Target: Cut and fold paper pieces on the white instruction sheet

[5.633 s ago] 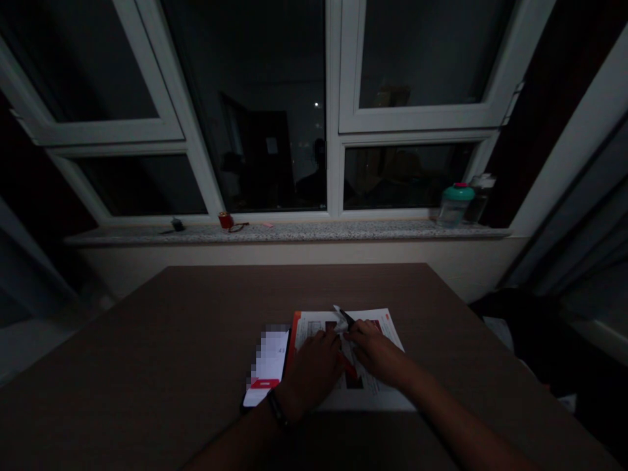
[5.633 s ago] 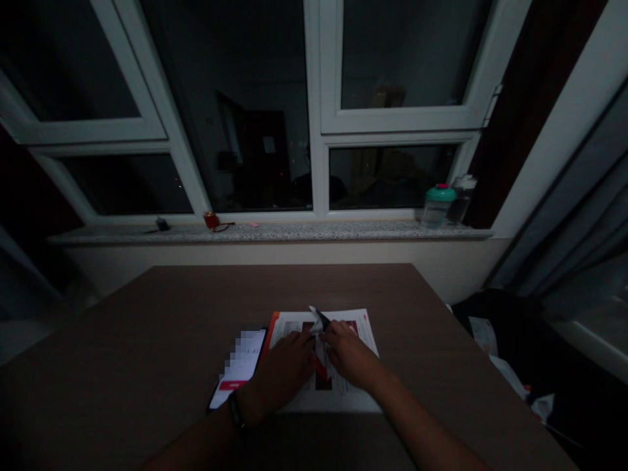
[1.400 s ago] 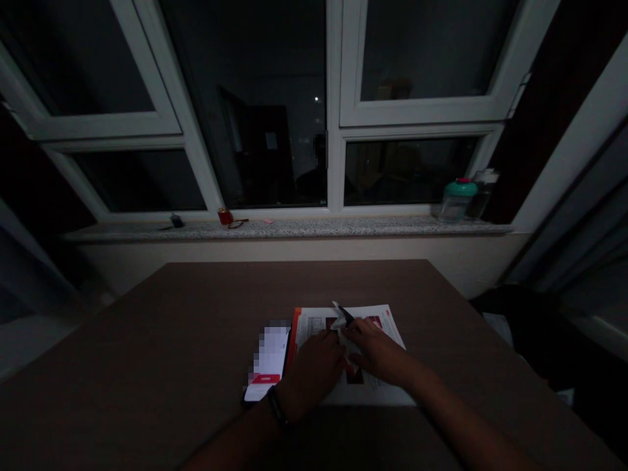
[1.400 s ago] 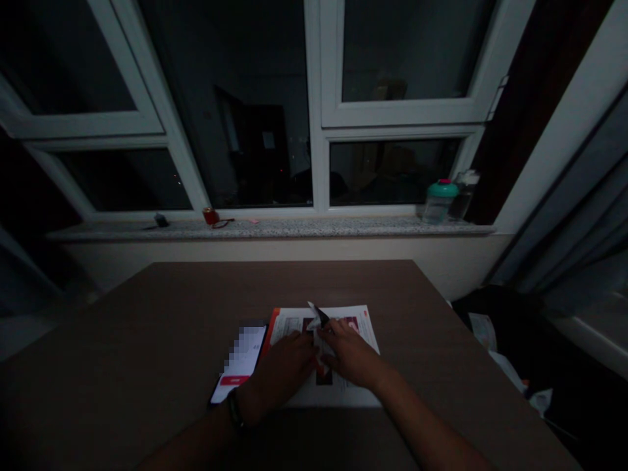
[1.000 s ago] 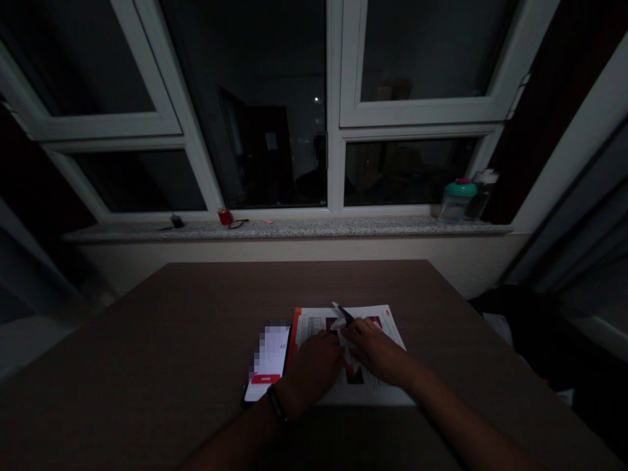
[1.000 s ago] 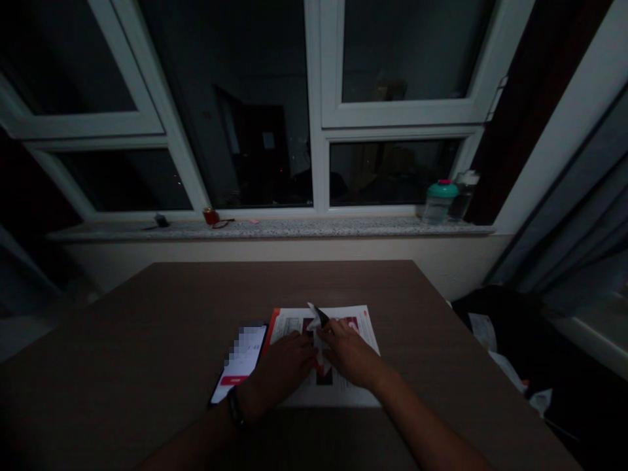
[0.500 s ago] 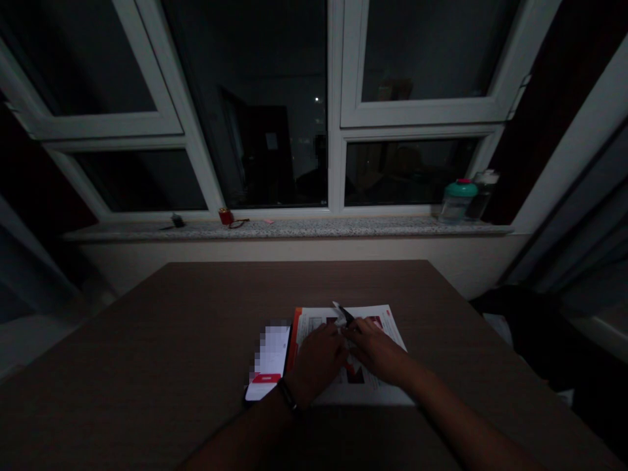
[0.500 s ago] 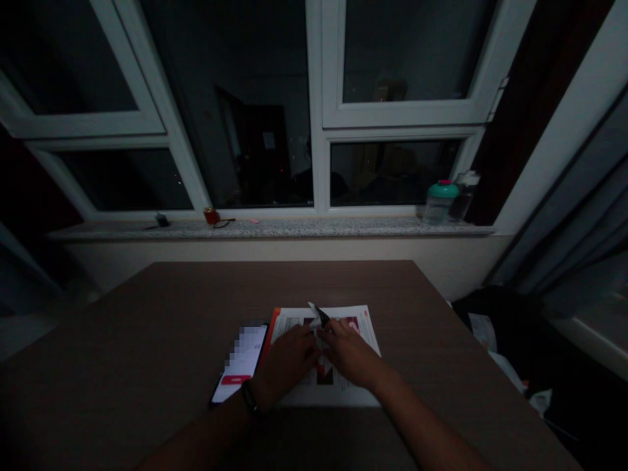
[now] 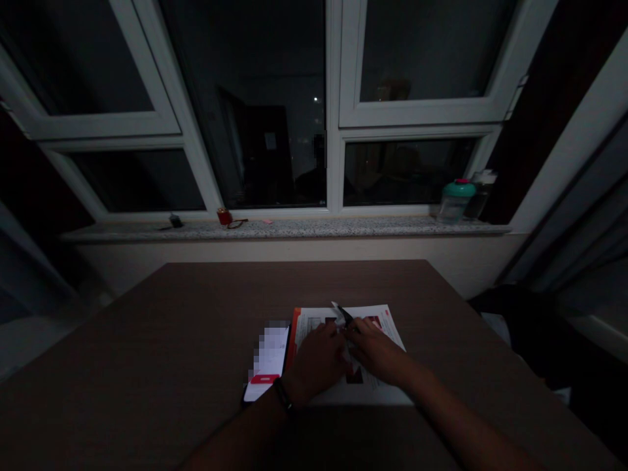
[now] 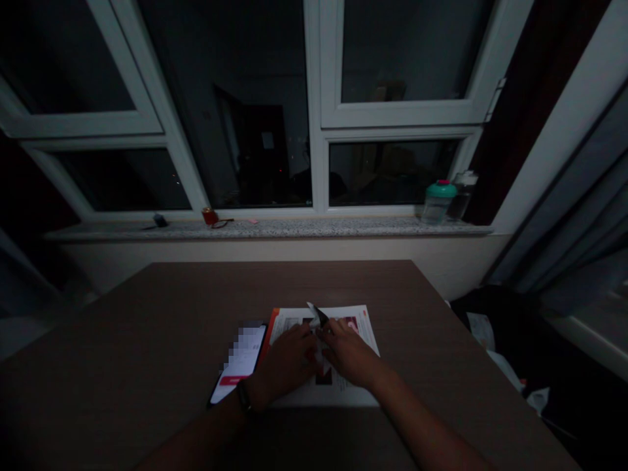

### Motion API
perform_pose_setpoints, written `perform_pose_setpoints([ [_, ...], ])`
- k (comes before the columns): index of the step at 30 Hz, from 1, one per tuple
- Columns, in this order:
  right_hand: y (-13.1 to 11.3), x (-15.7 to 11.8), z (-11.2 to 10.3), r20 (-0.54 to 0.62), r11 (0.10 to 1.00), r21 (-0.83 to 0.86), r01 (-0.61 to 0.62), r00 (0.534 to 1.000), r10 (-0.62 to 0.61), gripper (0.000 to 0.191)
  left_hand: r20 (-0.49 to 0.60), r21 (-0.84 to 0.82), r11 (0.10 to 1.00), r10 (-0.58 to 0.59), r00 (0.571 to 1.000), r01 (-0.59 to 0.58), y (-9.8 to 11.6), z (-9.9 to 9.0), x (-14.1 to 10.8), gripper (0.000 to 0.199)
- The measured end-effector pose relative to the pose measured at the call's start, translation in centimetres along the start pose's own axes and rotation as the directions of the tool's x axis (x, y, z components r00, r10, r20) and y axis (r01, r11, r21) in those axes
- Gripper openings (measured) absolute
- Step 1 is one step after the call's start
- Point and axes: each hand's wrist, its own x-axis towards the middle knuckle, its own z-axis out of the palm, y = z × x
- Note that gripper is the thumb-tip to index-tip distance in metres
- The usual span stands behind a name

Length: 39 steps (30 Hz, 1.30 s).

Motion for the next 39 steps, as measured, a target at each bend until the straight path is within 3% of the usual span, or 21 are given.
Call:
perform_pose_setpoints([
  [4, 0.2, 0.0, 0.1, -0.011, 1.000, 0.003, 0.012, 1.000, -0.012, 0.046, 0.012, -0.016, 0.999, 0.040, 0.999, -0.040, 0.0, -0.2, -0.4, 0.028],
  [9, 0.1, 0.1, 0.1, -0.007, 1.000, -0.008, 0.016, 1.000, -0.016, 0.046, 0.012, -0.028, 0.997, 0.074, 0.997, -0.074, 0.2, -0.5, -0.8, 0.020],
  [13, 0.1, 0.1, 0.1, -0.011, 1.000, -0.013, 0.014, 1.000, -0.014, 0.046, 0.034, -0.008, 0.998, 0.057, 0.998, -0.057, 0.1, -0.4, -0.6, 0.005],
  [22, 0.4, 0.0, 0.6, -0.027, 1.000, -0.016, 0.026, 0.999, -0.026, 0.043, -0.042, -0.014, 0.999, -0.048, 0.998, 0.047, 0.4, 0.9, 0.5, 0.009],
  [26, 0.5, 0.1, 0.7, -0.034, 0.999, -0.012, 0.031, 0.999, -0.031, 0.040, -0.038, -0.048, 0.998, -0.032, 0.999, 0.031, 0.3, 0.7, 0.3, 0.017],
  [34, 0.4, 0.1, 0.4, -0.013, 1.000, -0.001, 0.028, 1.000, -0.028, 0.042, 0.004, -0.049, 0.999, 0.022, 1.000, -0.022, -0.3, 0.1, 0.2, 0.005],
  [39, 0.2, 0.1, 0.2, 0.001, 1.000, 0.008, 0.026, 1.000, -0.026, 0.044, 0.011, -0.062, 0.998, 0.002, 1.000, -0.001, -0.2, 0.1, 0.3, 0.009],
])
